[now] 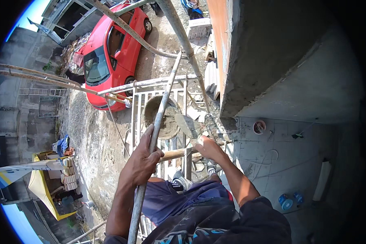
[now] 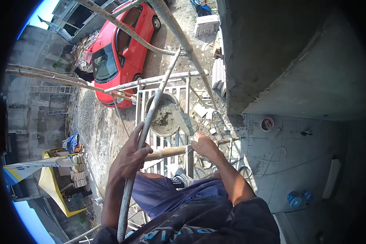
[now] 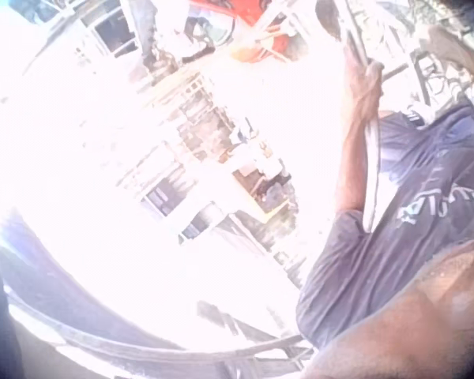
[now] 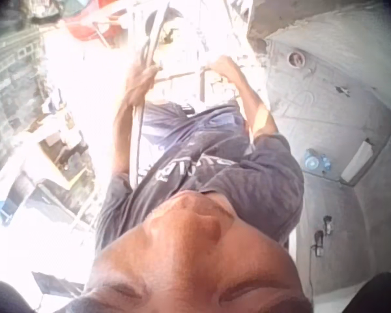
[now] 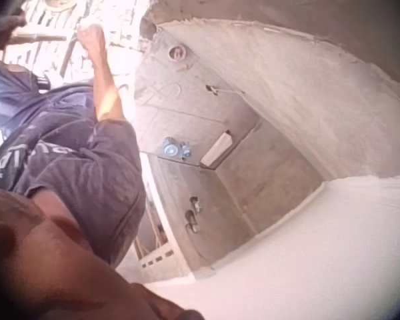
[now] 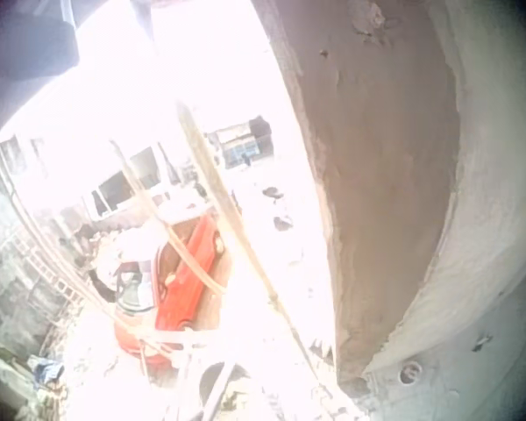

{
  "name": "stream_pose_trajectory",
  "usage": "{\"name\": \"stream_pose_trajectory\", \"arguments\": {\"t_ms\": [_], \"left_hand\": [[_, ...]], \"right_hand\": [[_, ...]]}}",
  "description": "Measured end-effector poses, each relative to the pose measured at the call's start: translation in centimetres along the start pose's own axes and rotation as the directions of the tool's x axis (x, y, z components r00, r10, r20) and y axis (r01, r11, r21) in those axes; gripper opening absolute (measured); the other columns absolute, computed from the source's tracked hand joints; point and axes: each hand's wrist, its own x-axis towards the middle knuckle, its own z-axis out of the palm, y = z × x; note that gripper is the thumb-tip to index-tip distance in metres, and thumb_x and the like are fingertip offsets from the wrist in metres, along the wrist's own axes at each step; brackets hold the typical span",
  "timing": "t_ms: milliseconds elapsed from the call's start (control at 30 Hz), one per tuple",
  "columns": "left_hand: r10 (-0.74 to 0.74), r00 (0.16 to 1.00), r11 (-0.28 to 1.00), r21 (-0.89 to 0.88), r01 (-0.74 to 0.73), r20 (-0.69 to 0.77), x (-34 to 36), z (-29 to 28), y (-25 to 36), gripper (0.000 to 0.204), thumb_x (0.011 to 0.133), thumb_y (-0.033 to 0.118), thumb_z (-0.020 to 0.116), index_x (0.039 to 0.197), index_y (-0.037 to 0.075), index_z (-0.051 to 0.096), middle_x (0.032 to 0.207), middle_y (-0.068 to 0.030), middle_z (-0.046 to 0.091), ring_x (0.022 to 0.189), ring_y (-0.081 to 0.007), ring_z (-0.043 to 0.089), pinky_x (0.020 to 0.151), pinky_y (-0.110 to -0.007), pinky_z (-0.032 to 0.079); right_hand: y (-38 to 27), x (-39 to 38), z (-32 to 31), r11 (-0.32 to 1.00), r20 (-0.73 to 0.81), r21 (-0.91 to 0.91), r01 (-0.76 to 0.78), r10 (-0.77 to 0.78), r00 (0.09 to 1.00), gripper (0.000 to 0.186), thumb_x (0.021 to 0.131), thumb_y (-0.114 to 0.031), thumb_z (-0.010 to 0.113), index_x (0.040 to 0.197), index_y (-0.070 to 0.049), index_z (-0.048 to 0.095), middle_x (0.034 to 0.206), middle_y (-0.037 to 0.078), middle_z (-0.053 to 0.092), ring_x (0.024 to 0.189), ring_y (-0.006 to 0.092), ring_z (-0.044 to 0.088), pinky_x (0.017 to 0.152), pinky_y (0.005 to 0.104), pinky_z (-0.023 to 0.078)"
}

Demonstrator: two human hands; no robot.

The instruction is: Applying mortar to a concrete column edge using a trowel while standing on scaffolding.

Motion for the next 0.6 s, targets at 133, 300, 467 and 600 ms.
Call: {"name": "stream_pose_trajectory", "arguments": {"t_ms": [133, 300, 467, 600], "left_hand": [[0.030, 1.000, 0.997, 0.066, -0.030, -0.004, -0.3, 0.1, -1.8, 0.075, 0.090, 0.009, 0.056, 0.156, 0.006, 0.019, 0.091, -0.0060, 0.056, 0.071, -0.0134, 0.054, 0.063, -0.028, 0.048], [0.051, 0.990, 0.998, 0.041, -0.057, 0.131, -0.6, 0.4, -0.6, 0.069, 0.094, 0.008, 0.049, 0.154, 0.004, 0.017, 0.111, -0.0261, 0.058, 0.095, -0.0339, 0.062, 0.089, -0.042, 0.049], [0.126, 0.985, 0.991, -0.054, -0.121, 0.115, -0.7, 0.2, -1.9, 0.069, 0.093, 0.006, 0.049, 0.152, -0.002, 0.015, 0.127, -0.0385, 0.051, 0.117, -0.0482, 0.055, 0.100, -0.047, 0.044], [0.169, 0.985, 0.985, -0.045, -0.168, 0.041, -0.5, 0.3, -2.5, 0.068, 0.090, 0.005, 0.050, 0.149, -0.008, 0.019, 0.106, -0.0320, 0.054, 0.093, -0.0458, 0.058, 0.080, -0.050, 0.047]], "right_hand": [[-4.6, 6.5, 6.4, 0.947, 0.082, -0.297, 0.126, -0.106, 0.991, 0.039, 0.092, -0.029, 0.055, 0.114, 0.004, 0.057, 0.092, 0.028, 0.069, 0.090, 0.0440, 0.069, 0.080, 0.0490, 0.056], [-1.2, 21.1, 13.2, 0.872, -0.095, -0.488, 0.025, -0.082, 0.992, 0.028, 0.085, -0.013, 0.055, 0.102, 0.003, 0.069, 0.102, 0.024, 0.070, 0.097, 0.0395, 0.069, 0.085, 0.0487, 0.055], [-4.4, 23.6, 13.7, 0.882, -0.005, -0.439, -0.173, 0.190, 0.982, 0.032, 0.086, -0.020, 0.058, 0.105, 0.003, 0.071, 0.115, 0.025, 0.067, 0.110, 0.0391, 0.064, 0.094, 0.0454, 0.052], [-7.2, 23.6, 16.0, 0.904, 0.147, -0.413, -0.107, 0.182, 0.972, 0.042, 0.084, -0.030, 0.062, 0.103, 0.007, 0.070, 0.114, 0.028, 0.066, 0.109, 0.0395, 0.064, 0.094, 0.0444, 0.051]]}}
